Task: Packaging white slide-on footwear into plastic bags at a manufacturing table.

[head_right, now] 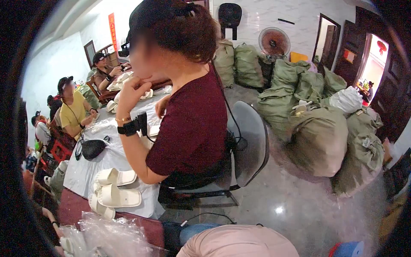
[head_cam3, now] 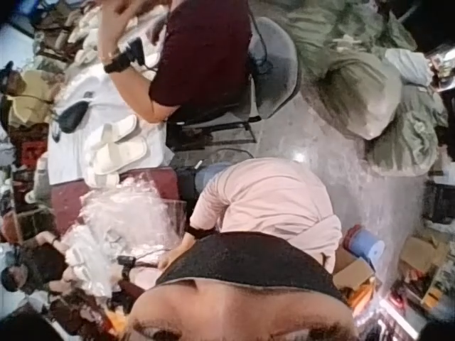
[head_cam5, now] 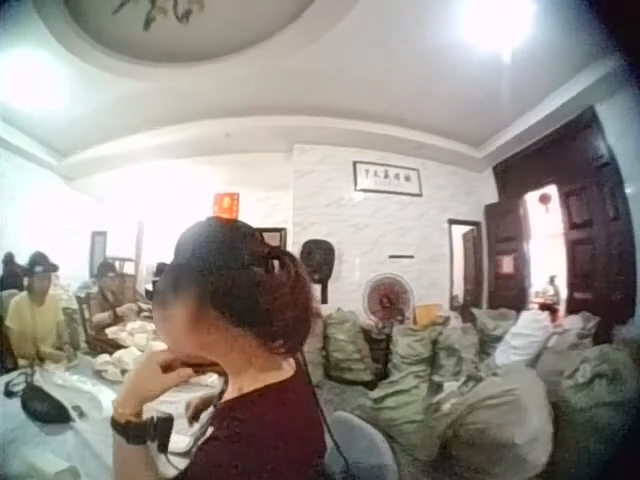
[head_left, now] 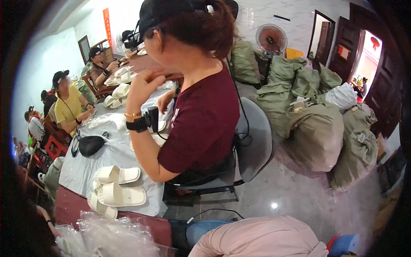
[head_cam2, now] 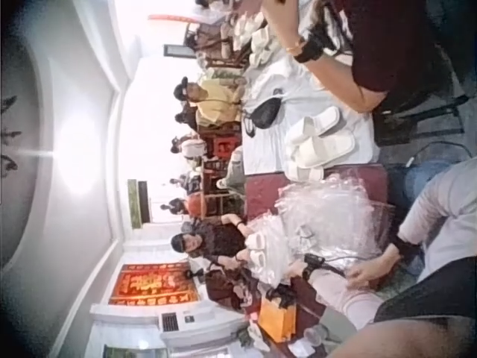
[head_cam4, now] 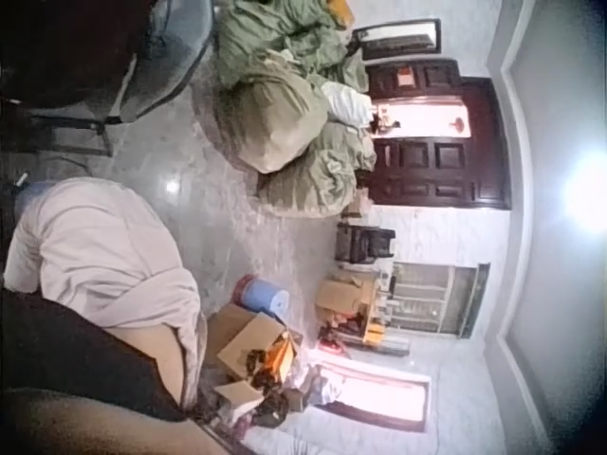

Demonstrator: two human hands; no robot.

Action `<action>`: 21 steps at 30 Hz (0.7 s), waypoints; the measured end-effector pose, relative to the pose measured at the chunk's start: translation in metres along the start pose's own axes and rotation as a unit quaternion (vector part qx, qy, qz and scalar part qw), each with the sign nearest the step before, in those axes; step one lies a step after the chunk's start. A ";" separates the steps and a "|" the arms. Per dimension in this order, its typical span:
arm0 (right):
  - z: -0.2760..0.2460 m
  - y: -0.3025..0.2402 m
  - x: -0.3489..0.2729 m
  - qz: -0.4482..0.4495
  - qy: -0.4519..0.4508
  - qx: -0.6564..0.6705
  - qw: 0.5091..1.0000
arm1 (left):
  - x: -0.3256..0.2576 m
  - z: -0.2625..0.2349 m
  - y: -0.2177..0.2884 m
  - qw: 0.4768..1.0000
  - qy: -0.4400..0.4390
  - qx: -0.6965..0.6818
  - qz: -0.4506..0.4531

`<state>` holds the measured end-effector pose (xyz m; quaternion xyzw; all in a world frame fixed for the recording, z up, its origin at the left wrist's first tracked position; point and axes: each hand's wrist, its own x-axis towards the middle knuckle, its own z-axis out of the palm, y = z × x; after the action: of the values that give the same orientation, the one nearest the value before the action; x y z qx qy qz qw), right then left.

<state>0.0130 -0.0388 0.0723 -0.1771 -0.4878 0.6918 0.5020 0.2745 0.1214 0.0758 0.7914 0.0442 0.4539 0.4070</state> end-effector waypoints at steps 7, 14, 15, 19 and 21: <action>-0.003 -0.048 -0.001 -0.031 -0.162 -0.069 0.984 | -0.147 -0.251 -0.012 0.926 0.255 0.201 -0.191; -0.158 -0.109 0.106 -0.182 0.126 -0.184 0.958 | -0.214 -0.181 0.133 0.955 0.171 0.235 -0.053; -0.154 -0.124 0.125 -0.152 0.170 -0.173 0.958 | -0.230 -0.162 0.138 0.964 0.137 0.229 -0.017; -0.187 -0.117 0.191 -0.163 0.235 -0.178 0.942 | -0.184 -0.076 0.186 0.958 0.071 0.222 -0.167; -0.187 -0.109 0.207 -0.124 0.252 -0.226 0.933 | -0.179 -0.056 0.180 0.944 0.092 0.253 -0.193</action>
<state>0.1181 0.2361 0.1298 -0.3927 -0.5072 0.4280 0.6367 0.0738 -0.0430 0.0914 0.7996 0.3463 0.4111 0.2677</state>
